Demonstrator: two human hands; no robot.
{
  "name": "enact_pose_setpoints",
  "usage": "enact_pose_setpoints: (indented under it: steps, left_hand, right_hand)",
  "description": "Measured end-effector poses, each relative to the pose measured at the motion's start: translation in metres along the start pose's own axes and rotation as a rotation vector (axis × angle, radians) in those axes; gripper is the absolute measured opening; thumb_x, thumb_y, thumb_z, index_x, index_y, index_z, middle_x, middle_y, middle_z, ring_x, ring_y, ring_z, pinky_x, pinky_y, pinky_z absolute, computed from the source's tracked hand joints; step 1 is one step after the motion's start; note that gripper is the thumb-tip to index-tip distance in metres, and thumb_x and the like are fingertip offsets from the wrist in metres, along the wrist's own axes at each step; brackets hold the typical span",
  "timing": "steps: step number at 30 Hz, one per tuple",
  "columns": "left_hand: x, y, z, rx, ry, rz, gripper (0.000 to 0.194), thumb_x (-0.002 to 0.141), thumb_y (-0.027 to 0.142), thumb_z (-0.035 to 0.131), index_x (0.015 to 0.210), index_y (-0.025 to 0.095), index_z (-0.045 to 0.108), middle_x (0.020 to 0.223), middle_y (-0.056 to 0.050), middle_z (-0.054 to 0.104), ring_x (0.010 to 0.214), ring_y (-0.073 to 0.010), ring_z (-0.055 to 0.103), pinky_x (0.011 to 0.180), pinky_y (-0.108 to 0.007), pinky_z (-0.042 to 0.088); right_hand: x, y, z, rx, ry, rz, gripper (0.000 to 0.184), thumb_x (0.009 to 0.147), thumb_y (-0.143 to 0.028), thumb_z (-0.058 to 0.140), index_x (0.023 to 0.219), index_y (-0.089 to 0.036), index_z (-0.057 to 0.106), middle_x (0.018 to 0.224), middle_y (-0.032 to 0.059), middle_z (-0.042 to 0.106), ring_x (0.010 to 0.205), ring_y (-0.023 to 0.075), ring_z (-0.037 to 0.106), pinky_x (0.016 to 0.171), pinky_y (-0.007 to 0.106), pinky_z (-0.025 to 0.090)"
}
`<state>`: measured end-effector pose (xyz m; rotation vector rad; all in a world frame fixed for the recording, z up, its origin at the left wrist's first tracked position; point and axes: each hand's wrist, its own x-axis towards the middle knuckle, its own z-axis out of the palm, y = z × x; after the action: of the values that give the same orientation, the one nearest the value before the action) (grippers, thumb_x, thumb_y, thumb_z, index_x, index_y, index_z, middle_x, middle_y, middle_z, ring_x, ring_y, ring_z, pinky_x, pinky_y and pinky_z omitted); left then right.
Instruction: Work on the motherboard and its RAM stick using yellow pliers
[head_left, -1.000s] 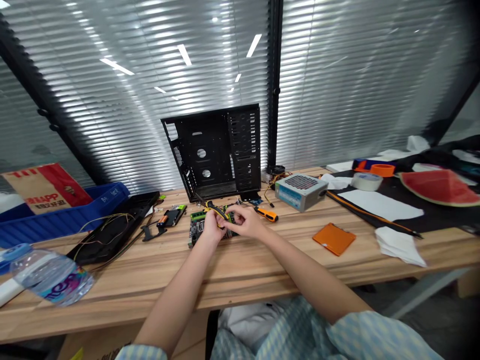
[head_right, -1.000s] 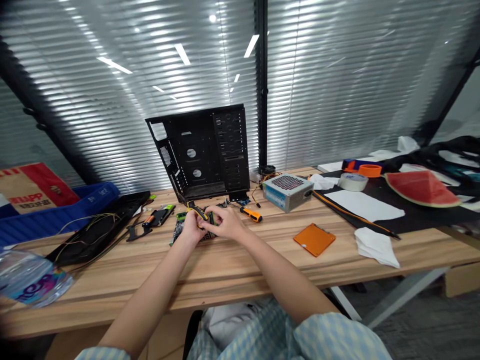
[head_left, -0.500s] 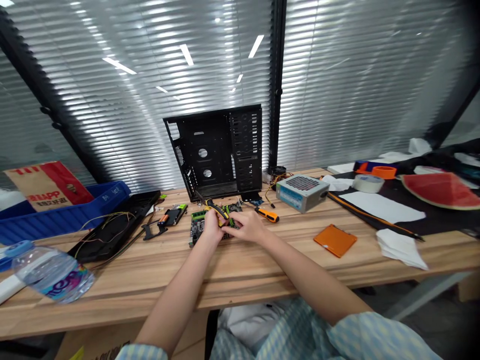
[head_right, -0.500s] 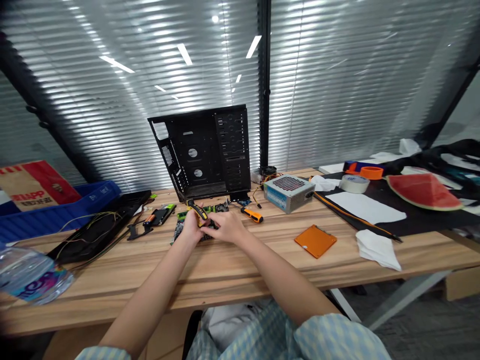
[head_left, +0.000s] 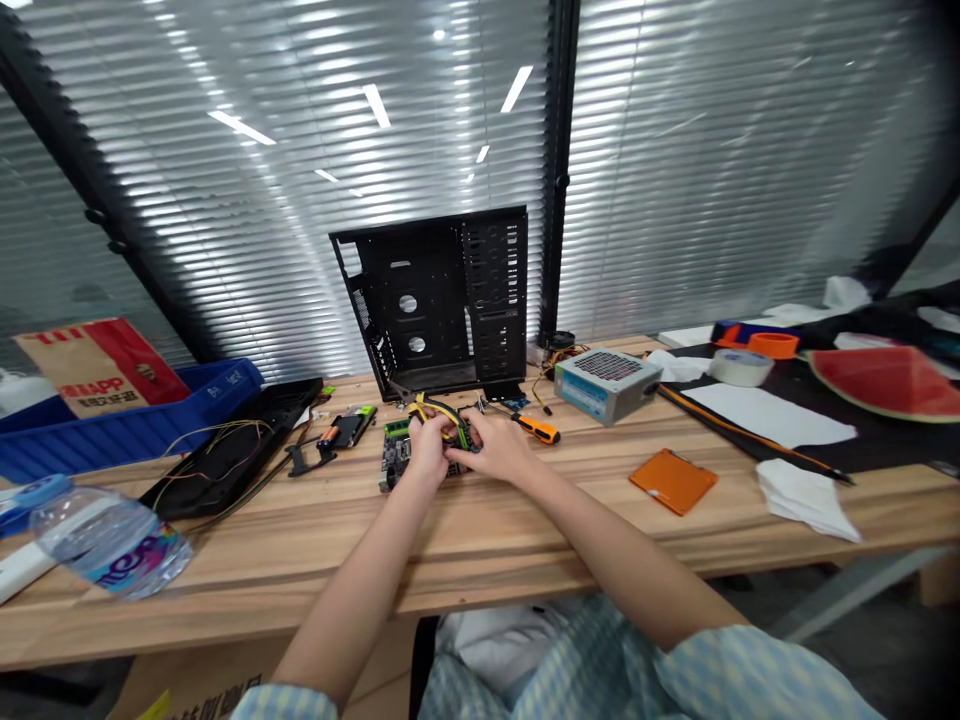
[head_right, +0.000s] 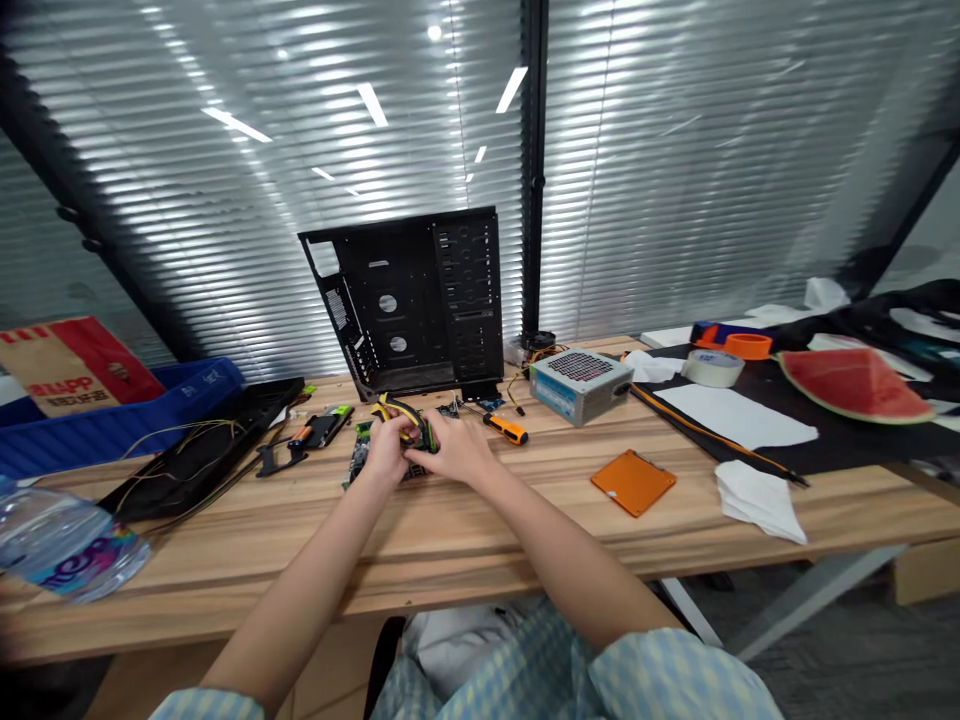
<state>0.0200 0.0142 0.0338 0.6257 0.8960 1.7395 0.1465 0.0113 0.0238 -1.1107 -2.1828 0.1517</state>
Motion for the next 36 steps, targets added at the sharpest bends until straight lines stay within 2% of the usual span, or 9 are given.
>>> enact_pose_setpoints:
  steps: [3, 6, 13, 17, 20, 24, 28, 32, 36]
  left_hand:
    - [0.000, -0.004, -0.002, 0.116, 0.020, 0.159, 0.033, 0.049, 0.002, 0.059, 0.070, 0.020, 0.041, 0.055, 0.011, 0.045, 0.046, -0.0059, 0.045, 0.049, -0.018, 0.033]
    - [-0.001, -0.007, -0.003, 0.186, 0.013, 0.224, 0.031, 0.052, 0.003, 0.063, 0.070, 0.019, 0.045, 0.060, 0.009, 0.048, 0.054, -0.0066, 0.046, 0.055, -0.018, 0.036]
    - [-0.010, -0.006, 0.000, 0.329, -0.104, 0.300, 0.030, 0.055, 0.001, 0.069, 0.072, 0.018, 0.052, 0.068, 0.006, 0.054, 0.066, -0.0103, 0.049, 0.065, -0.020, 0.040]
    - [-0.012, 0.000, 0.001, 0.305, -0.150, 0.308, 0.030, 0.057, 0.001, 0.072, 0.075, 0.018, 0.056, 0.069, 0.006, 0.055, 0.067, -0.0102, 0.049, 0.066, -0.019, 0.039]
    - [-0.012, 0.004, 0.002, 0.246, -0.198, 0.292, 0.031, 0.058, 0.005, 0.075, 0.081, 0.019, 0.058, 0.074, 0.005, 0.056, 0.071, -0.0104, 0.051, 0.067, -0.018, 0.040]
    - [-0.013, 0.007, 0.005, 0.175, -0.233, 0.267, 0.030, 0.060, 0.010, 0.078, 0.077, 0.020, 0.055, 0.073, 0.006, 0.055, 0.070, -0.0096, 0.052, 0.067, -0.018, 0.041]
    - [-0.013, 0.008, 0.005, 0.181, -0.224, 0.298, 0.029, 0.061, 0.014, 0.080, 0.074, 0.019, 0.055, 0.073, 0.004, 0.055, 0.070, -0.0096, 0.051, 0.068, -0.017, 0.041]
    - [-0.010, 0.006, 0.000, 0.272, -0.349, 0.356, 0.025, 0.063, 0.024, 0.079, 0.080, 0.019, 0.061, 0.078, 0.000, 0.060, 0.074, -0.0133, 0.054, 0.070, -0.020, 0.042]
    - [-0.007, 0.003, -0.002, 0.299, -0.448, 0.337, 0.020, 0.067, 0.032, 0.075, 0.075, 0.017, 0.065, 0.082, -0.004, 0.064, 0.083, -0.0186, 0.059, 0.075, -0.024, 0.045]
  right_hand:
    - [0.001, -0.001, 0.000, -0.017, -0.022, 0.070, 0.045, 0.075, -0.059, 0.065, 0.102, -0.023, 0.061, 0.078, 0.0028, 0.069, 0.067, 0.0191, 0.061, 0.054, 0.025, 0.027]
    - [0.002, 0.000, 0.002, -0.013, -0.030, 0.137, 0.045, 0.074, -0.060, 0.065, 0.099, -0.023, 0.060, 0.077, 0.0026, 0.069, 0.065, 0.0185, 0.061, 0.054, 0.025, 0.029]
    - [0.003, 0.004, 0.004, -0.112, -0.048, 0.170, 0.047, 0.077, -0.064, 0.059, 0.096, -0.021, 0.059, 0.077, 0.0072, 0.069, 0.071, 0.0234, 0.064, 0.057, 0.027, 0.031]
    - [0.002, 0.005, 0.005, -0.053, -0.045, 0.157, 0.045, 0.080, -0.061, 0.059, 0.097, -0.019, 0.059, 0.076, 0.0070, 0.066, 0.070, 0.0220, 0.061, 0.058, 0.027, 0.031]
    - [0.003, 0.006, 0.010, 0.153, 0.003, 0.169, 0.039, 0.080, -0.058, 0.060, 0.088, -0.019, 0.058, 0.068, 0.0023, 0.061, 0.062, 0.0174, 0.055, 0.056, 0.026, 0.030]
    - [0.009, 0.004, 0.022, 0.758, 0.034, 0.140, 0.038, 0.080, -0.056, 0.056, 0.079, -0.018, 0.054, 0.066, -0.0019, 0.054, 0.060, 0.0120, 0.047, 0.054, 0.024, 0.033]
    - [0.013, 0.000, 0.031, 1.168, -0.094, 0.222, 0.047, 0.071, -0.064, 0.061, 0.078, -0.020, 0.049, 0.057, -0.0074, 0.039, 0.049, 0.0077, 0.035, 0.046, 0.022, 0.027]
    - [0.013, -0.001, 0.032, 1.306, -0.165, 0.308, 0.051, 0.068, -0.067, 0.064, 0.080, -0.021, 0.045, 0.053, -0.0110, 0.031, 0.041, 0.0050, 0.025, 0.041, 0.021, 0.019]
    - [0.015, 0.002, 0.034, 1.261, -0.068, 0.196, 0.051, 0.068, -0.058, 0.070, 0.095, -0.018, 0.055, 0.063, -0.0065, 0.045, 0.054, 0.0081, 0.041, 0.049, 0.021, 0.032]
